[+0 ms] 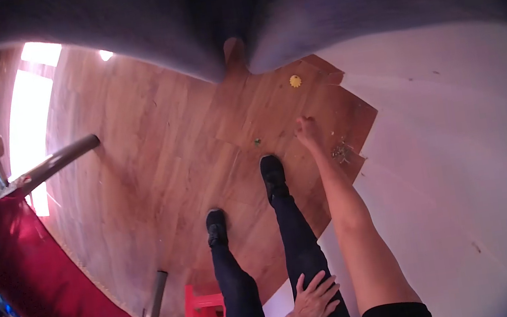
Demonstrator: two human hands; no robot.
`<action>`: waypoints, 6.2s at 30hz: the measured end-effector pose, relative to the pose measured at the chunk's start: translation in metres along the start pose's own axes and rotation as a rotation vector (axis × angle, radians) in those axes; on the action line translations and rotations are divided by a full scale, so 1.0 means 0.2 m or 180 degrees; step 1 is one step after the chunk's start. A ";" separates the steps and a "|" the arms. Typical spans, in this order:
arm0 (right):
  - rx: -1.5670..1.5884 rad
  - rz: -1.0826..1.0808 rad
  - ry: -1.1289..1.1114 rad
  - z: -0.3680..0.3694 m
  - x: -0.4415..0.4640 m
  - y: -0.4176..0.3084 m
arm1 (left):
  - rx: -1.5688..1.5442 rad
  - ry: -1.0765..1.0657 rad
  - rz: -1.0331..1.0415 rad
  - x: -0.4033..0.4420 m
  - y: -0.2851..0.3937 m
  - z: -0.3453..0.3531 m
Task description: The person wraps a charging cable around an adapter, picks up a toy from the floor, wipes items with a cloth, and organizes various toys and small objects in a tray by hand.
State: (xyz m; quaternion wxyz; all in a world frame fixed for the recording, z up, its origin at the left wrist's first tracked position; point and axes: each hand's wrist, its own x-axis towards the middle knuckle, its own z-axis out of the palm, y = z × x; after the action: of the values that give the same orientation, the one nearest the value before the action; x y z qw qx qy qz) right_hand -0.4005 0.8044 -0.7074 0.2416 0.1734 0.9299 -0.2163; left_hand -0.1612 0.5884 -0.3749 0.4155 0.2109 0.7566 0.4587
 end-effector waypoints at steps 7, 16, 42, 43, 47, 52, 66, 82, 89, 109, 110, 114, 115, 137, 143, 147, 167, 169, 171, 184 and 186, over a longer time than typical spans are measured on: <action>-0.0633 -0.0134 -0.0089 0.20 0.56 0.18 | -0.0792 0.0910 0.0248 0.10 -0.08 0.02; -0.0506 0.0037 -0.0065 0.38 1.00 0.30 | -0.0931 0.1133 0.0654 0.20 -0.14 0.04; 0.3143 -0.0567 -0.2967 -1.17 -1.55 -1.64 | -0.0362 0.2030 -0.0459 -0.84 0.51 -0.61; 0.3009 -0.0638 -0.2983 -1.22 -1.65 -1.71 | -0.0370 0.2199 -0.0463 -0.94 0.55 -0.65; 0.2615 -0.1064 -0.3241 -1.23 -1.99 -1.95 | -0.0710 0.3049 -0.0531 -1.37 0.55 -0.67; 0.2443 -0.1410 -0.3719 -1.05 -2.50 -2.32 | -0.1275 0.4836 -0.0474 -1.84 0.47 -0.62; 0.0296 -0.4945 -0.4033 -0.66 -3.43 -2.98 | -0.3644 0.7335 0.0559 -2.45 0.42 -0.55; 0.1079 -0.2147 -0.5719 -0.21 -3.58 -3.82 | -0.2918 0.7922 0.0147 -3.08 0.11 -1.11; 0.0601 -0.2094 -0.5842 -0.05 -3.70 -3.97 | -0.3081 0.8603 0.0130 -3.23 0.10 -1.14; 0.1216 -0.1756 -0.4546 1.13 -4.57 -4.50 | -0.2270 1.0147 -0.0968 -4.13 0.05 -0.46; 0.1193 -0.1778 -0.4425 1.17 -4.59 -4.51 | -0.2341 1.0178 -0.1074 -4.15 0.03 -0.43; 0.0956 -0.2418 -0.3748 1.32 -4.67 -4.56 | -0.2683 1.0151 -0.0893 -4.20 -0.04 -0.35; 0.0884 -0.2514 -0.3596 1.33 -4.68 -4.57 | -0.2758 1.0125 -0.0886 -4.21 -0.05 -0.35; 0.1160 -0.5438 -0.1554 0.99 -4.49 -4.47 | -0.2496 0.9682 -0.1680 -4.23 0.03 -0.49; 0.0278 -0.5646 -0.2406 0.45 -3.85 -4.21 | -0.0904 0.7185 -0.2543 -3.94 0.11 -0.56; 0.0475 -0.4887 -0.2663 0.12 -3.69 -4.15 | -0.0214 0.6671 -0.3584 -3.71 -0.03 -0.53; -0.0339 -0.6300 -0.2396 0.14 -3.62 -4.30 | -0.0516 0.6989 -0.3058 -3.50 -0.10 -0.83; -0.0814 -0.6428 -0.2568 0.16 -3.60 -4.30 | -0.0297 0.6916 -0.2596 -3.47 -0.14 -0.97; -0.0950 -0.6590 -0.2563 0.19 -3.58 -4.29 | 0.0003 0.6808 -0.2565 -3.44 -0.19 -1.10; -0.0666 -0.5915 -0.2920 0.10 -3.56 -4.30 | 0.0392 0.6717 -0.2405 -3.53 -0.20 -1.20; -0.0070 -0.5982 -0.2644 0.03 -3.58 -4.31 | 0.0523 0.7115 -0.2452 -3.64 -0.09 -1.16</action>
State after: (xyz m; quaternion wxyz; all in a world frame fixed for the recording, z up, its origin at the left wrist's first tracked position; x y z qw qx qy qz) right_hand -0.1762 -0.0844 -0.0618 0.2790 -0.7154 0.5350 -0.3524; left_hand 0.0621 -0.0505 -0.0192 -0.3802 -0.5226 0.7408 0.1832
